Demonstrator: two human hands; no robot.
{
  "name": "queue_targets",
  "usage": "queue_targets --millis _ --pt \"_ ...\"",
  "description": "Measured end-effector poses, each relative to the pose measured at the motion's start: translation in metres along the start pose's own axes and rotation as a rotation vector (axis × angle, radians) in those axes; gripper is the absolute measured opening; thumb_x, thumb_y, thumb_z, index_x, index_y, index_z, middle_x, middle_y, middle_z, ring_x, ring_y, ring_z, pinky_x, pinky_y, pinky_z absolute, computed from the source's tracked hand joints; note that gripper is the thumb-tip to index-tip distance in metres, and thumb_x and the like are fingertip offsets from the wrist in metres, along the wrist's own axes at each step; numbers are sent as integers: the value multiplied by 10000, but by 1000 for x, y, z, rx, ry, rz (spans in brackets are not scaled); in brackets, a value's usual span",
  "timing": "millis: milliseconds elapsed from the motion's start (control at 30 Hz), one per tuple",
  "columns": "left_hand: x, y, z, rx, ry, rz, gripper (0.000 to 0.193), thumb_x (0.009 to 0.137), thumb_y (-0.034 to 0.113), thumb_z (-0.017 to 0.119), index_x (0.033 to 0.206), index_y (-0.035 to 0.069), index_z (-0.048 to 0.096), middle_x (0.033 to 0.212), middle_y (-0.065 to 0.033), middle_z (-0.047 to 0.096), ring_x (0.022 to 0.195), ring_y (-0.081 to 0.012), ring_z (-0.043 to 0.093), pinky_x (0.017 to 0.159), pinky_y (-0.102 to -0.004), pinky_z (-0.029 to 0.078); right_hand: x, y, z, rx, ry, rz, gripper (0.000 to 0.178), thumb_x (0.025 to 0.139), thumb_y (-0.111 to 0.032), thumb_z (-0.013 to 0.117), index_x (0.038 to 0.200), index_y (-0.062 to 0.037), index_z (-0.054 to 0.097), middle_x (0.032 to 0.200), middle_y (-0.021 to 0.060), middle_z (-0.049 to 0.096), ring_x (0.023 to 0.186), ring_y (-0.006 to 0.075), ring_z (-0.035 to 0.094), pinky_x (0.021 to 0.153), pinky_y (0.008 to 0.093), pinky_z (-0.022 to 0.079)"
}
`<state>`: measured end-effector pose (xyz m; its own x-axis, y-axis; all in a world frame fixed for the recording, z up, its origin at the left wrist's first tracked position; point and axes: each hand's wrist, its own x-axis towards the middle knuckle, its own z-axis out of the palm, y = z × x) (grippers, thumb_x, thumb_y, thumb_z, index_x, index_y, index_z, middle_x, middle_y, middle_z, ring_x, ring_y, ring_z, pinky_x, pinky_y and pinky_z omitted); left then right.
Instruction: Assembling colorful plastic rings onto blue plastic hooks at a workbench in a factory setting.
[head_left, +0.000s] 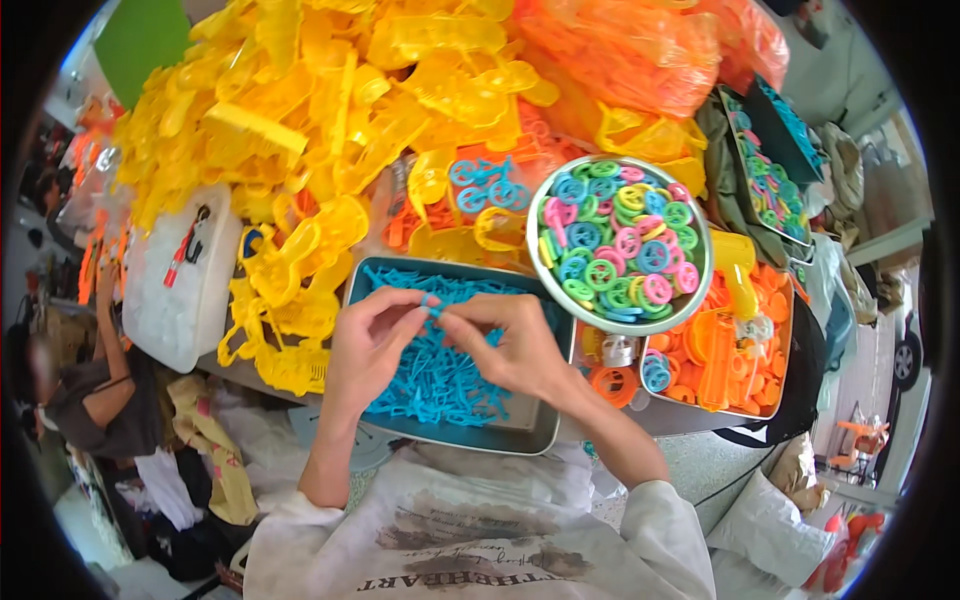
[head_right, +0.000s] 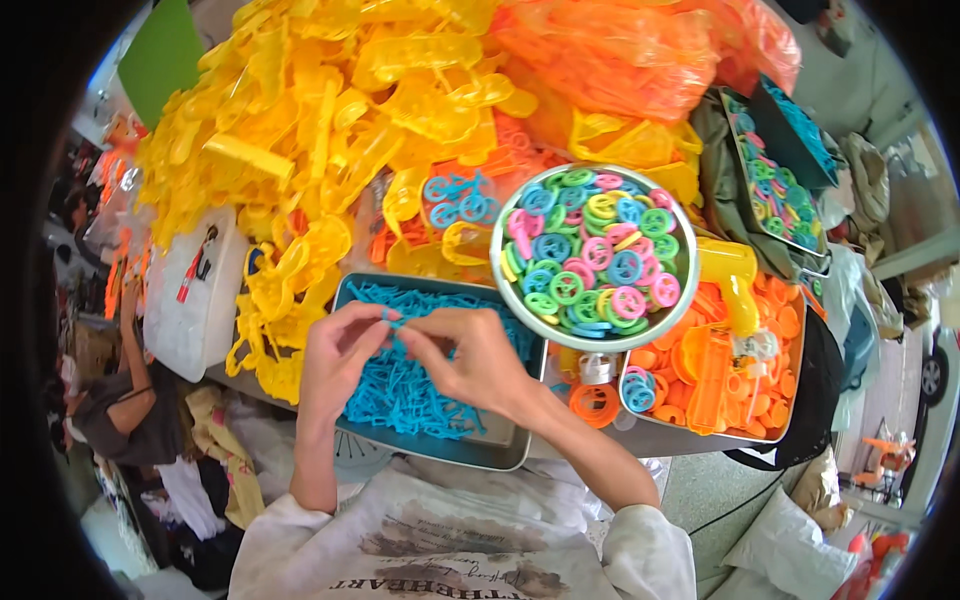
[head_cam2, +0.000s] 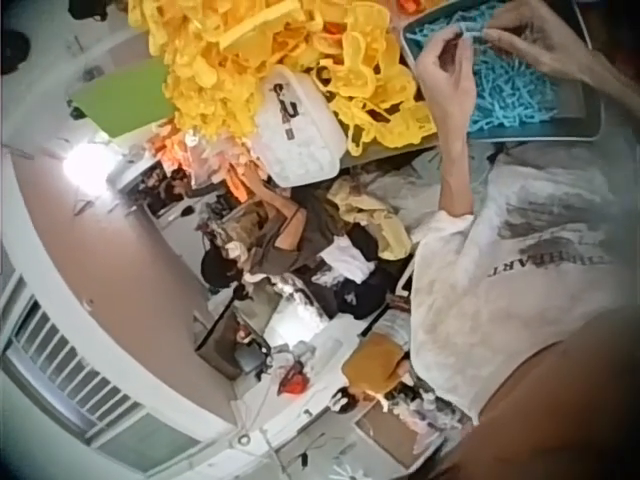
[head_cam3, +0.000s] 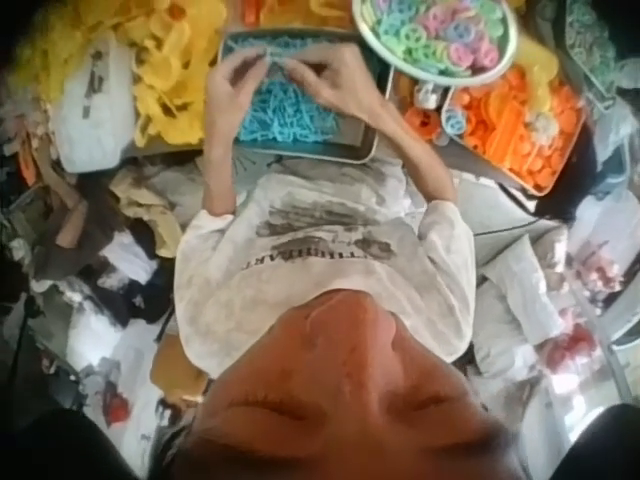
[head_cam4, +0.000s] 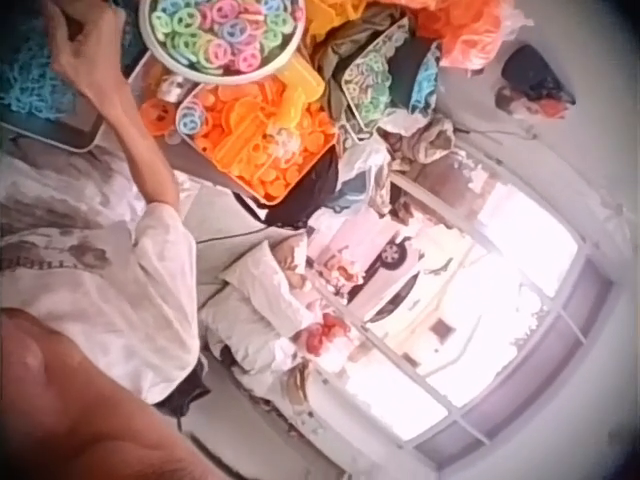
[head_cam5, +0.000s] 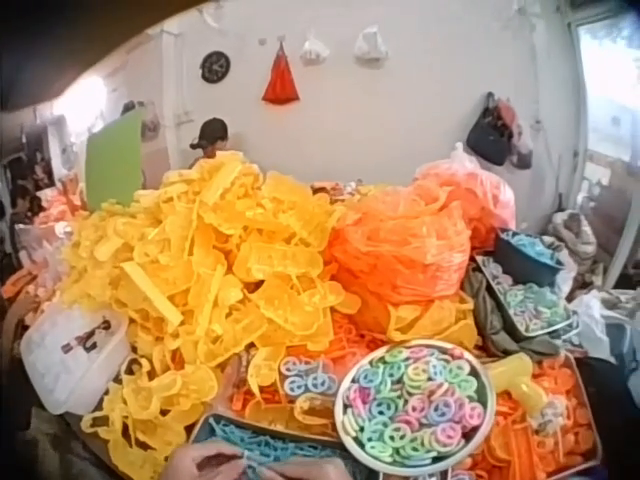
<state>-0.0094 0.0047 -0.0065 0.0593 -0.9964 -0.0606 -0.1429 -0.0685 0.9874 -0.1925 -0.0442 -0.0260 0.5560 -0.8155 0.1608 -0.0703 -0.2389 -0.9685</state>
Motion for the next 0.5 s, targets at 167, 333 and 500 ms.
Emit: queue_targets --millis 167,333,500 --pt "-2 12 -5 1 -11 152 118 908 -19 576 964 -24 680 914 -59 602 760 -106 557 686 -223 468 -1 -5 -7 -44 199 -170 263 876 -109 631 1106 18 621 1031 142 641 998 217 603 789 322 501" --pt "8 26 12 204 -38 305 133 867 -17 620 920 41 728 893 -38 503 789 -119 542 662 -230 447 2 6 2 162 19 -228 369 880 -155 677 1188 25 583 1073 149 654 911 207 642 783 339 521" --pt "25 46 55 527 126 506 274 754 -30 673 1011 57 707 923 -74 537 851 -223 562 721 -309 469 0 29 -3 341 3 90 231 867 -121 700 1011 50 644 838 33 664 743 67 597 655 248 508"
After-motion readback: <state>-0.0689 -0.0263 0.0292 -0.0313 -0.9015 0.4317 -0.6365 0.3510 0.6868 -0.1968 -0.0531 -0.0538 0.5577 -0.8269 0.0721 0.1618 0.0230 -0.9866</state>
